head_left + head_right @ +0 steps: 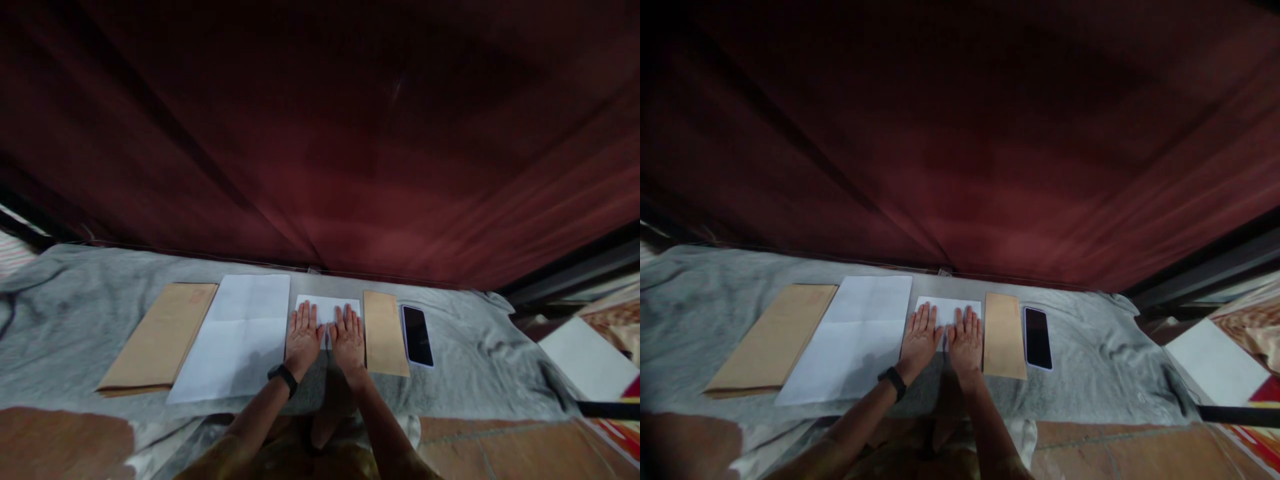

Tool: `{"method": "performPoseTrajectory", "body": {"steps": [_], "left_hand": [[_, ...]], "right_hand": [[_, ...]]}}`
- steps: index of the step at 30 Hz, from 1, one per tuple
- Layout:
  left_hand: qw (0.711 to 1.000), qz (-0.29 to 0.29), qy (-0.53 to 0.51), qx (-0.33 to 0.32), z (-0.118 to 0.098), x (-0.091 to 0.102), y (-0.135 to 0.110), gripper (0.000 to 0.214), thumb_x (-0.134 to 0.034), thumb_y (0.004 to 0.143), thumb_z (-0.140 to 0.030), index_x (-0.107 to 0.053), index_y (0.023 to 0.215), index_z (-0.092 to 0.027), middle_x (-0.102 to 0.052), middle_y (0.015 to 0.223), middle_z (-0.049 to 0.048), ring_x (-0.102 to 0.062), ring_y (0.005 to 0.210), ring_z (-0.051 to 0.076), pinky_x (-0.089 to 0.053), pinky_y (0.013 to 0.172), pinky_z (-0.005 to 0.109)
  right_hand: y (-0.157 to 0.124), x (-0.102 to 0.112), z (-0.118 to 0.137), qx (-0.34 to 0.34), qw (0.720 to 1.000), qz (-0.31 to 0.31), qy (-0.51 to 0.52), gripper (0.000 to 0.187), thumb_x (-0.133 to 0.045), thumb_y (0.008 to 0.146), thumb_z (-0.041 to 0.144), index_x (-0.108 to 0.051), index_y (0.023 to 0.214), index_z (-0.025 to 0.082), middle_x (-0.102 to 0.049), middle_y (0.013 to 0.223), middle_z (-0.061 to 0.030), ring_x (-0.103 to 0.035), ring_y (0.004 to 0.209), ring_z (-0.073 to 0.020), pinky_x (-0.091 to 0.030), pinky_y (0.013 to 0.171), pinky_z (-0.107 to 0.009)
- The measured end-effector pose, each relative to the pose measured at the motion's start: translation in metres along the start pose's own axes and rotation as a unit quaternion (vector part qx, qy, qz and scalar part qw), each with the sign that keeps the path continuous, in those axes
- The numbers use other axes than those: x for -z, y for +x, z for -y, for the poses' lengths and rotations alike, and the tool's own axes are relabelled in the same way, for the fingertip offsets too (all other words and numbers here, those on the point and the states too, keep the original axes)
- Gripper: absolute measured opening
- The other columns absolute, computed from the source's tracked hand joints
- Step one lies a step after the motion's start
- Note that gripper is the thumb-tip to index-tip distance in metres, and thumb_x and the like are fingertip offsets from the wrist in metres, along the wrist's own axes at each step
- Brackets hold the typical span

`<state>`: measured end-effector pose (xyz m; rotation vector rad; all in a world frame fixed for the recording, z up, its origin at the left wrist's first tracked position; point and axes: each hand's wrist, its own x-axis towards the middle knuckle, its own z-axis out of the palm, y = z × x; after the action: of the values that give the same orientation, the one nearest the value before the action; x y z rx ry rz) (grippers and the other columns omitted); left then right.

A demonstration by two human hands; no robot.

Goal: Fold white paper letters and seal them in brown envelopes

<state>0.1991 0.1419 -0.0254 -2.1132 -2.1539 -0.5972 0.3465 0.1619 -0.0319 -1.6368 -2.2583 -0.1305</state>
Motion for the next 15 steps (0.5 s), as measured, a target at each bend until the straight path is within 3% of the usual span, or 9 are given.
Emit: {"method": "performPoseTrajectory", "body": {"steps": [7,11,15], "left_hand": [[1.0,-0.016,0.022,-0.013,0.014,0.025,-0.029,0.056,-0.044,0.099,-0.03,-0.04,0.153,-0.014,-0.039,0.16,0.0159,-0.03,0.151,0.03,-0.028,0.122,0.055],[0.999,-0.015,0.046,0.012,0.022,0.036,-0.047,0.056,-0.043,0.1,-0.035,-0.044,0.15,-0.009,-0.041,0.157,0.0212,-0.034,0.149,0.034,-0.031,0.12,0.057],[0.999,-0.009,0.044,0.009,0.027,0.035,-0.059,0.059,-0.04,0.099,-0.03,-0.039,0.151,-0.003,-0.044,0.155,0.0234,-0.038,0.147,0.033,-0.032,0.12,0.054]], "right_hand": [[0.0,0.001,0.0,0.001,1.0,-0.004,0.002,0.053,-0.037,0.106,0.033,-0.037,0.156,0.017,-0.028,0.164,-0.0166,-0.03,0.15,-0.0314,-0.028,0.118,-0.052],[0.001,0.001,0.002,-0.007,1.0,-0.002,-0.003,0.051,-0.037,0.106,0.032,-0.04,0.155,0.016,-0.029,0.164,-0.0166,-0.031,0.15,-0.0314,-0.028,0.118,-0.053],[-0.001,0.0,0.0,-0.005,1.0,-0.019,-0.001,0.051,-0.036,0.106,0.032,-0.038,0.156,0.017,-0.032,0.163,-0.0163,-0.032,0.15,-0.0307,-0.03,0.118,-0.053]]}}
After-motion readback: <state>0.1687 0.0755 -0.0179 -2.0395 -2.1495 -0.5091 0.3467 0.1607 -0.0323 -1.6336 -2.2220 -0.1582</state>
